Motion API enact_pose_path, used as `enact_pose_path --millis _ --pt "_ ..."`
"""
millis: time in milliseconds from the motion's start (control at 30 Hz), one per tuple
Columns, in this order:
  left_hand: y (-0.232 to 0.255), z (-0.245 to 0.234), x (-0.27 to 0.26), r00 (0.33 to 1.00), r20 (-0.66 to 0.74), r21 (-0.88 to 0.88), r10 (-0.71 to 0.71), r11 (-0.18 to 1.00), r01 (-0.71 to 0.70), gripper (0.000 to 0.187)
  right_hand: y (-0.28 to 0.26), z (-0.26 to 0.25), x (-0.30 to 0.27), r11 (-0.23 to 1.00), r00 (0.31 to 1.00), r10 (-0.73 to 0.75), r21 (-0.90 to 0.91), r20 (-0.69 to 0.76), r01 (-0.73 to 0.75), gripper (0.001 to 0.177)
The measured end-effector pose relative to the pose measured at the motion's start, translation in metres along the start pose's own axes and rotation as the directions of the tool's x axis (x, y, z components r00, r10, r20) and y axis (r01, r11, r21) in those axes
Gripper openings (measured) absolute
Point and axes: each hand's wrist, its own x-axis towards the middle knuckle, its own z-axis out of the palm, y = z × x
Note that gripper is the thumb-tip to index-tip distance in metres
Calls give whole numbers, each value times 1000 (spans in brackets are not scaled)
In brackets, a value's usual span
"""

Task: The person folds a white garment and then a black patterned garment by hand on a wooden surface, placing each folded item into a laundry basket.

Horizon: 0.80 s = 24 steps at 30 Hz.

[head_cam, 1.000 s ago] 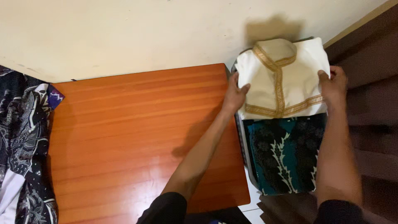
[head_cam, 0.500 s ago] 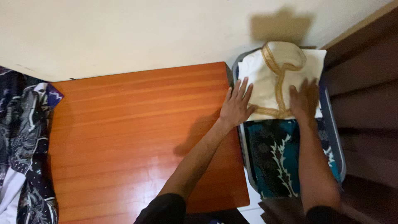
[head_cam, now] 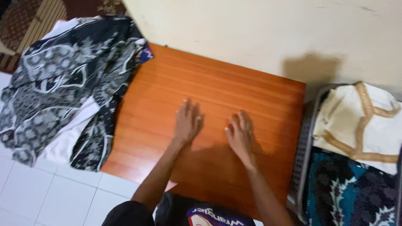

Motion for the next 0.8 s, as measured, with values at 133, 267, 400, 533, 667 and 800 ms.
enact_pose_path --millis 133,267,400,533,667,800 --pt "-127 -62 10 935 -342 486 -93 834 261 59 -70 44 -2 997 992 25 69 127 -34 54" --pt "-211 -170 44 898 -406 300 -171 903 307 70 -108 69 -3 997 986 69 14 154 -72 55" --pt "-248 -215 92 916 -115 311 -384 862 400 53 -117 83 -5 992 986 126 -8 107 -126 54" --pt "-263 -200 95 959 -225 243 -174 943 228 12 -110 90 -2 986 970 164 0 181 -167 53" --pt "-213 -178 94 946 -325 -24 1 1000 -9 12 -109 99 3 951 950 274 106 147 -291 44" --pt "-126 -173 82 944 -319 -282 83 943 -179 11 -110 102 33 476 758 516 601 400 -642 57"
